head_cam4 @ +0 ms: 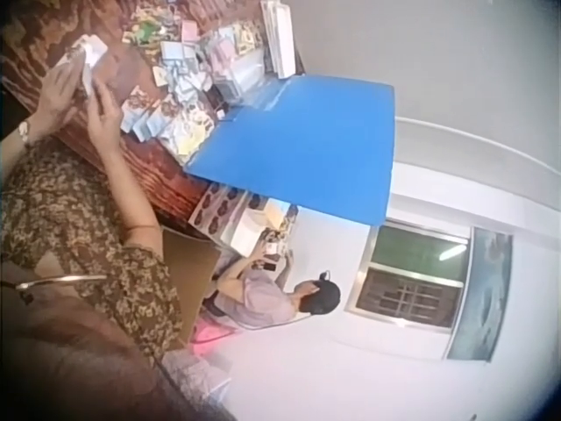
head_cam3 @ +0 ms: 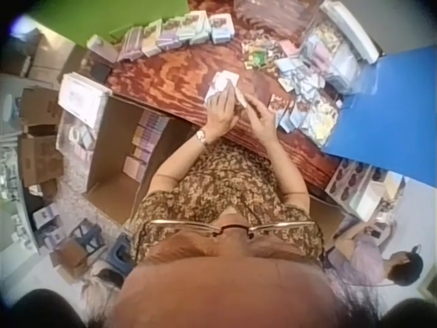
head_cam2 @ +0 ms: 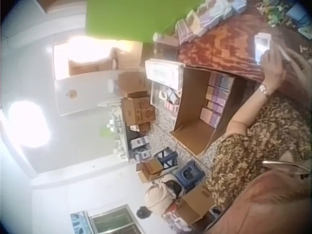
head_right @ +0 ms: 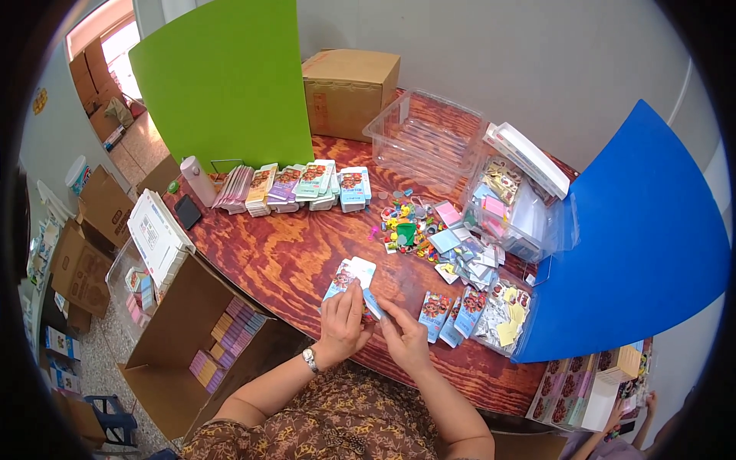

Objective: The person is sorting small colorful toy components into a cup and then placing them into packaging bags.

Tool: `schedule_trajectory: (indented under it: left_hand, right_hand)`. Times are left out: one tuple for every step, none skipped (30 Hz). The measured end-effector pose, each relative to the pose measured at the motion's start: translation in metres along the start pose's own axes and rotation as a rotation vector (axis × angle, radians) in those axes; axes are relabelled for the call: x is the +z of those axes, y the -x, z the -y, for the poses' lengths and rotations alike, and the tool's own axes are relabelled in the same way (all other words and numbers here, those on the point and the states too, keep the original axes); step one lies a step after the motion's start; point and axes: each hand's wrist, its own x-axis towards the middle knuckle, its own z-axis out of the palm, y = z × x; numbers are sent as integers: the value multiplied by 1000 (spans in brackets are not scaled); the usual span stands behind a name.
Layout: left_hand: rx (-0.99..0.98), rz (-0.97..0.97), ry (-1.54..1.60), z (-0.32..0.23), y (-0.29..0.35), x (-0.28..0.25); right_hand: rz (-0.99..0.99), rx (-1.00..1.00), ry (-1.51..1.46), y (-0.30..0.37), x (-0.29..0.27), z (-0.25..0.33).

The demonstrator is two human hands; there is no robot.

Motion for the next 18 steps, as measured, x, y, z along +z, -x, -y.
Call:
schedule_trajectory:
  left_hand:
    - [-4,16,-11,-1,1,0]
    - [-8,31,-21,-2,3,1]
    - [-11,33,-21,-3,4,1]
    - [-10,36,-39,-3,5,1]
    - [-11,39,-58,-4,5,2]
    - [-10,40,-56,-5,6,3]
    - [-7,49,-83,-6,7,4]
    - [-3,57,-109,-6,8,4]
    - [-5,58,-110,-7,9,5]
    - [-17,50,-120,-9,10,5]
    - [-28,42,-129,-10,10,5]
    - [-28,43,-127,-11,9,5]
    - [-44,45,-144,-12,6,5]
    - [-60,47,-161,-13,5,5]
    - [-59,47,-159,-14,5,6]
    - [-70,77,-144,-14,4,8]
    - [-81,106,-128,-14,4,9]
    - [-78,105,-126,-13,3,10]
  right_hand:
    - [-22,32,-24,3,3,2]
    - [-44,64,-47,5,4,4]
    - [-43,67,-48,6,5,6]
    - [-34,36,73,7,5,10]
    - [-25,6,194,8,5,12]
    - [-26,8,195,9,5,13]
    - [-42,-14,227,10,6,14]
    - [-57,-35,259,11,8,14]
    - [-55,-34,258,12,10,13]
    - [-70,-100,305,13,11,11]
    - [-85,-166,353,15,13,10]
    - [-86,-164,354,17,15,9]
    - [-86,-217,422,19,18,8]
    - [-87,-270,491,21,21,7]
    - [-93,-245,469,22,22,5]
    - [-94,-245,470,20,22,3]
    - [-98,-134,392,19,20,1]
    - [-103,-24,315,17,18,0]
